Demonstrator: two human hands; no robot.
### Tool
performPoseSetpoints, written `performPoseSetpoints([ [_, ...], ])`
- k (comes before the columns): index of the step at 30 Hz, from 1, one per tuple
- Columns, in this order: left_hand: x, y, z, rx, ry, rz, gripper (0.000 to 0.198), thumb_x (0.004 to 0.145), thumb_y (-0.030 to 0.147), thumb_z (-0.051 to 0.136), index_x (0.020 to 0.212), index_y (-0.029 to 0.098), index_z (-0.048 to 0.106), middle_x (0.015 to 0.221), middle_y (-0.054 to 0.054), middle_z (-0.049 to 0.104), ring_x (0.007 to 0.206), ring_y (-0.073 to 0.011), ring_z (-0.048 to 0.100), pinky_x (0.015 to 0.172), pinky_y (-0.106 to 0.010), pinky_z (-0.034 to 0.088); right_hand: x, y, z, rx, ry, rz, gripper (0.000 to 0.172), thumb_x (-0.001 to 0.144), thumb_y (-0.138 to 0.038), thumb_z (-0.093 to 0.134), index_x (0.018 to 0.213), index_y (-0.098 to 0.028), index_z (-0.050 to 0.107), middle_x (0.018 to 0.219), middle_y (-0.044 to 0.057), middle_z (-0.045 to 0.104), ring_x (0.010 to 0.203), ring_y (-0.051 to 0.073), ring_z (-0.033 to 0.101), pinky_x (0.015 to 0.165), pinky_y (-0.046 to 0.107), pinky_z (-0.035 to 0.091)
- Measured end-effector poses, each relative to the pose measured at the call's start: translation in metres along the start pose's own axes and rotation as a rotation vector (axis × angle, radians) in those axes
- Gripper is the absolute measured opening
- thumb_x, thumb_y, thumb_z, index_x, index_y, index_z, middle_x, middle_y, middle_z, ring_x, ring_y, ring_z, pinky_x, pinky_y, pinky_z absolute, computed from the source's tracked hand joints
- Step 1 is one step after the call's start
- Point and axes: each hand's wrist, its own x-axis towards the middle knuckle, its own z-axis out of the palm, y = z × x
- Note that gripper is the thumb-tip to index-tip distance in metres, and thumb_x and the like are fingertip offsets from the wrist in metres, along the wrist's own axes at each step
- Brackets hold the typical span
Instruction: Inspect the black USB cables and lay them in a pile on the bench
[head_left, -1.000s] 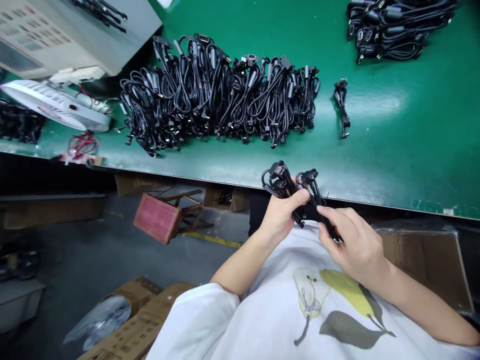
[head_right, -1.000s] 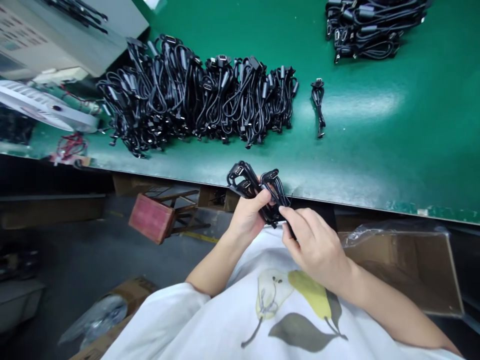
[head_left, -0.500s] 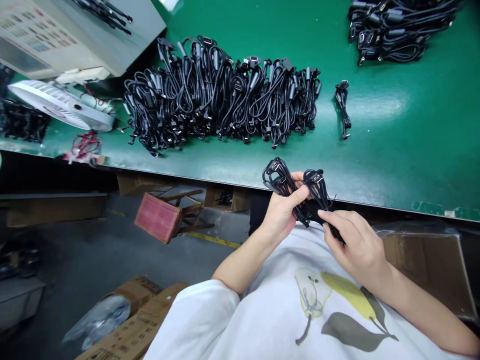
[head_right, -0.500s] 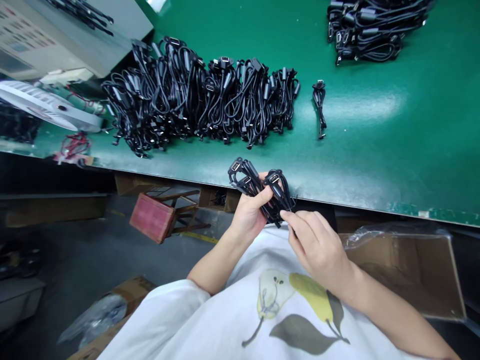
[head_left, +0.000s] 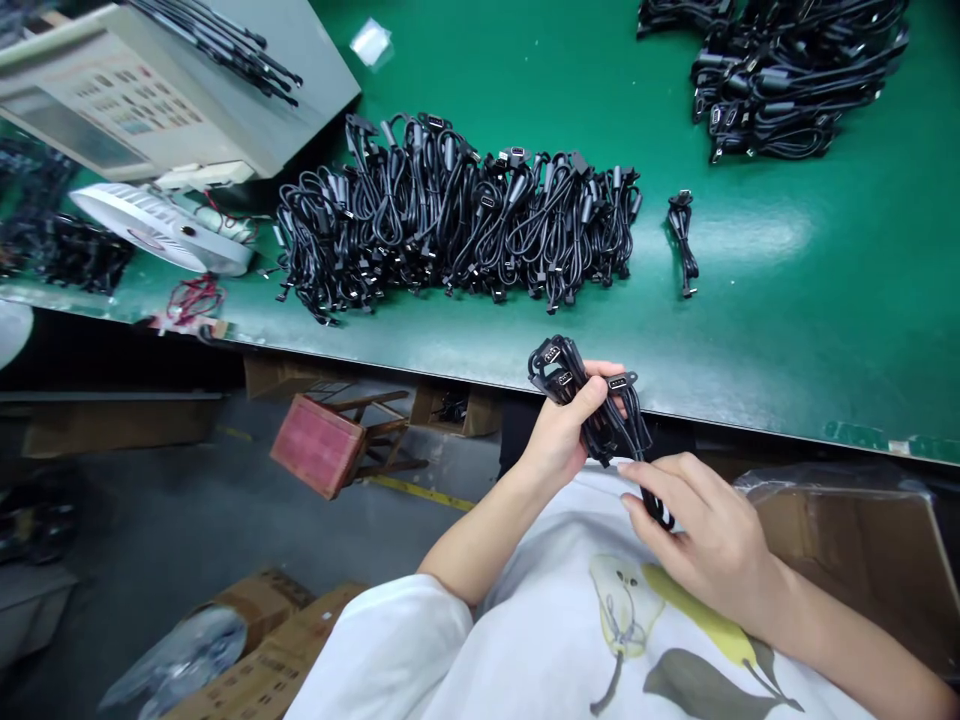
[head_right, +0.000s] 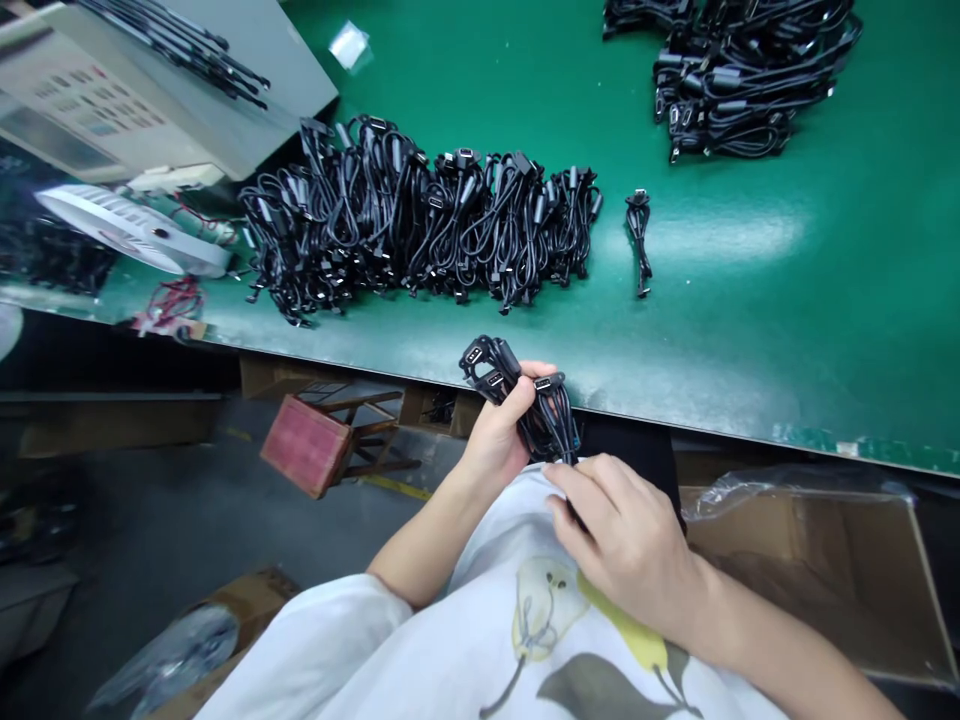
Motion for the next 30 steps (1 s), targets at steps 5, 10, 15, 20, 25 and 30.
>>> performPoseSetpoints([
  [5,-0.001,0.001,0.005,0.029,0.001,0.003,0.027,0.077,0.044,0.080,0.095,0.025,0.074,0.077,0.002,0.068,0.067,-0.0105,0.063,0.065,-0.022,0.053,0.010,0.021,0.002,0.507,-0.023,0.486,0.038,0.091,-0.042,0.067,0.118,-0.023,0.048,0.082,-0.002,0.050,0.064,0.013,0.050,0.058,0.026,0.044],
  [10,0.002,0.001,0.003,0.106,-0.099,0.059,0.030,0.081,0.040,0.078,0.105,0.025,0.073,0.101,-0.002,0.072,0.087,-0.0153,0.069,0.079,-0.025,0.055,0.028,0.039,0.000,0.879,-0.185,0.720,0.031,0.094,-0.051,0.060,0.092,-0.021,0.061,0.066,-0.004,0.047,0.049,0.008,0.042,0.041,0.021,0.033],
  [15,-0.006,-0.008,-0.006,0.166,-0.173,-0.112,0.029,0.077,0.036,0.081,0.100,0.019,0.073,0.092,-0.005,0.074,0.072,-0.0130,0.069,0.062,-0.021,0.052,0.039,0.039,-0.012,0.900,0.214,0.737,0.024,0.090,-0.045,0.069,0.091,-0.023,0.060,0.067,-0.005,0.051,0.040,0.006,0.042,0.035,0.020,0.034],
  [20,-0.022,-0.016,0.001,0.141,-0.375,-0.371,0.037,0.071,0.038,0.085,0.095,0.014,0.072,0.088,-0.009,0.074,0.067,-0.0146,0.067,0.059,-0.023,0.049,0.046,0.041,-0.016,0.946,0.264,0.685,0.022,0.091,-0.044,0.068,0.090,-0.023,0.062,0.071,-0.003,0.054,0.045,0.008,0.045,0.040,0.022,0.038],
  [25,-0.022,-0.019,0.002,0.161,-0.205,-0.205,0.030,0.067,0.026,0.089,0.092,0.018,0.074,0.083,-0.002,0.073,0.071,-0.0116,0.065,0.071,-0.024,0.050,0.046,0.047,-0.017,1.066,0.284,0.529,0.018,0.087,-0.037,0.071,0.084,-0.021,0.063,0.081,0.001,0.054,0.067,0.013,0.050,0.060,0.026,0.045],
  [30,-0.020,-0.020,-0.002,0.216,-0.057,-0.109,0.029,0.065,0.026,0.090,0.089,0.020,0.074,0.084,-0.001,0.072,0.079,-0.0145,0.066,0.079,-0.027,0.050,0.041,0.051,-0.020,0.977,0.244,0.334,0.020,0.081,-0.036,0.075,0.079,-0.023,0.059,0.080,0.002,0.052,0.073,0.019,0.052,0.066,0.034,0.046],
])
